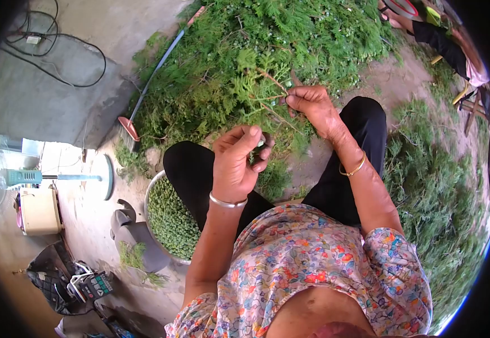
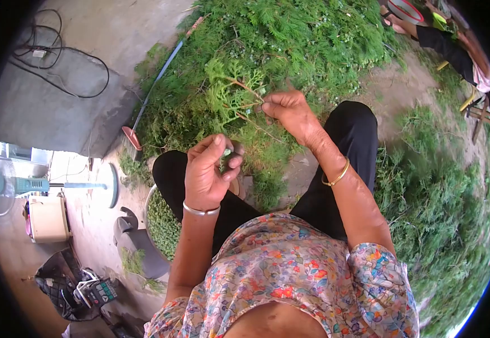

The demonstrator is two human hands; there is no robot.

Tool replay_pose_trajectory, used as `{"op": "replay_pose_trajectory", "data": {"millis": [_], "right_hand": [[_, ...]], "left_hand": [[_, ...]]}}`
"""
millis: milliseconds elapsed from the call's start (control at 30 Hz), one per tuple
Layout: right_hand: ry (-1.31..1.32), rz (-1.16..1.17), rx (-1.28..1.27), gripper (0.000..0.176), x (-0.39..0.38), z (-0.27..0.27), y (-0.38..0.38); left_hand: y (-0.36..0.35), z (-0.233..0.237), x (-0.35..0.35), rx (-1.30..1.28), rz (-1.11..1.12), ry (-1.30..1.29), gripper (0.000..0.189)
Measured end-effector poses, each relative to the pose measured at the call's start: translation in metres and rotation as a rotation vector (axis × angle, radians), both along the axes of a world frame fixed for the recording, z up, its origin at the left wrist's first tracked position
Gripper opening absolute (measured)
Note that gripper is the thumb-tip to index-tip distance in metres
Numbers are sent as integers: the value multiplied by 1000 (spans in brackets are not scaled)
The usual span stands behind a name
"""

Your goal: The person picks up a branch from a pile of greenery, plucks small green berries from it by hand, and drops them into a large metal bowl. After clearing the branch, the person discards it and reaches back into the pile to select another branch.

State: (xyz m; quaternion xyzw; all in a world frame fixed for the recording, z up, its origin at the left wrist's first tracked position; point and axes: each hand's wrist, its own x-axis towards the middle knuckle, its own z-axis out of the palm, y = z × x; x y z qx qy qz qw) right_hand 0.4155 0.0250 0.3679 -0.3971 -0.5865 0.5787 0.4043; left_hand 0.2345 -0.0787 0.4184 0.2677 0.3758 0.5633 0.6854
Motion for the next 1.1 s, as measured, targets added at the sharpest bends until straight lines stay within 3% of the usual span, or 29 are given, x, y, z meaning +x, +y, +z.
{"op": "replay_pose_trajectory", "data": {"millis": [133,233,300,367,500,667,733,867,933,967,1033,1067,1100], "right_hand": [[3,56,93,12,-6,-10,0],[-34,99,139,11,-7,-6,-4],[-55,86,132,11,-9,-3,-6],[-76,74,122,11,-8,-4,-6],[-108,79,169,11,-9,-1,-7],[-162,-9,273,9,-16,-10,-13],[-108,-32,505,10,-19,-17,-13],[-201,-28,545,14,-18,-11,-15],[-143,-27,455,9,-15,-7,-13],[-150,-33,455,9,-11,-8,-9],[-27,-127,164,9,-3,-13,4],[159,-172,-19,14,2,-4,5],[155,-179,-15,14,8,-1,9]], "left_hand": [[6,4,14,-92,-55,-253,29],[9,-12,16,-128,-38,-306,27],[8,-19,19,-118,0,-265,20],[8,-23,22,-85,129,42,14],[7,-18,23,-55,252,206,18],[24,-4,30,-175,193,149,24],[34,-10,28,-244,130,66,22],[36,-15,31,-242,157,-20,21],[22,-4,29,-287,100,-163,21],[13,4,23,-186,46,-168,22],[-3,8,-7,59,-64,-208,23],[-13,16,-21,40,62,-257,23],[-22,15,-44,2,194,-398,22]]}}
